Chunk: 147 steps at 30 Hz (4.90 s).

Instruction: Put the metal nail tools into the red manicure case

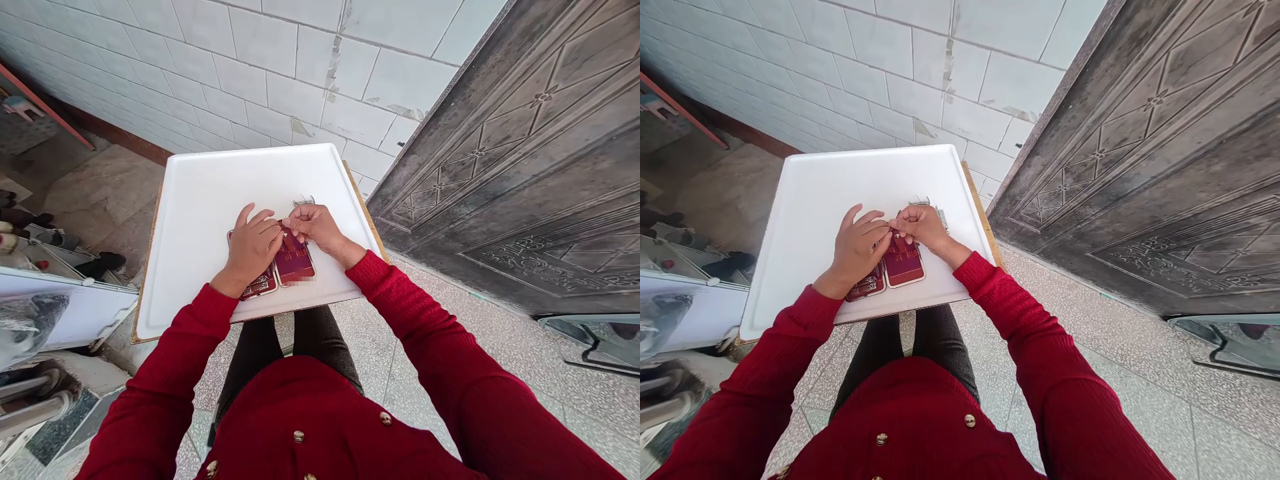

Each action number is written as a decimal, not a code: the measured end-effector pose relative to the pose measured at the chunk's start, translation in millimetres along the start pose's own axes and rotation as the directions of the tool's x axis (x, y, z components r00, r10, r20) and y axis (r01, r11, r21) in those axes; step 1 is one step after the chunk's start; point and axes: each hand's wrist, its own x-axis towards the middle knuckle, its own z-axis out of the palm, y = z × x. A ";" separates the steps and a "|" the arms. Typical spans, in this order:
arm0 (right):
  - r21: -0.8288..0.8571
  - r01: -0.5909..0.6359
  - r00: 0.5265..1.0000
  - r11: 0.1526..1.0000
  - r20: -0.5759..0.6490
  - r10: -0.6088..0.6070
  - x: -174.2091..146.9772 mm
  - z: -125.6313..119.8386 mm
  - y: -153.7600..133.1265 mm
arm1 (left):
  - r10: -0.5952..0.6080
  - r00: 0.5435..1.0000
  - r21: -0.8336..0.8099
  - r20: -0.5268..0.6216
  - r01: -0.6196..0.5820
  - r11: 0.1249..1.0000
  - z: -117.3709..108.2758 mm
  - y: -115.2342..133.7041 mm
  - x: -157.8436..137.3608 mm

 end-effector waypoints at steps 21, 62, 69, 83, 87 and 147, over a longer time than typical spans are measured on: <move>-0.119 0.049 0.996 0.992 -0.064 -0.056 1.8 -15.1 2.3 | -0.040 0.999 0.030 0.006 0.039 0.999 1.6 -4.4 -0.8; -0.210 -0.051 0.999 0.976 0.003 0.053 8.1 -32.7 14.0 | -0.252 0.967 0.076 0.028 0.249 0.965 4.9 -50.6 -7.3; -0.193 -0.068 0.997 0.979 -0.032 0.063 8.2 -31.0 11.1 | -0.254 0.967 0.078 0.034 0.250 0.965 5.4 -50.6 -7.2; -0.175 -0.025 0.999 0.984 -0.045 0.017 9.8 -31.1 14.1 | -0.257 0.965 0.065 0.044 0.254 0.965 2.7 -48.7 -6.0; -0.174 -0.031 0.999 0.984 -0.014 0.029 9.3 -30.6 13.0 | -0.252 0.967 0.063 0.042 0.249 0.966 2.8 -48.9 -5.8; -0.934 0.275 0.950 0.227 0.228 -0.213 -21.0 -9.7 -5.8 | -0.234 0.971 0.050 0.046 0.231 0.972 2.3 -50.6 -7.0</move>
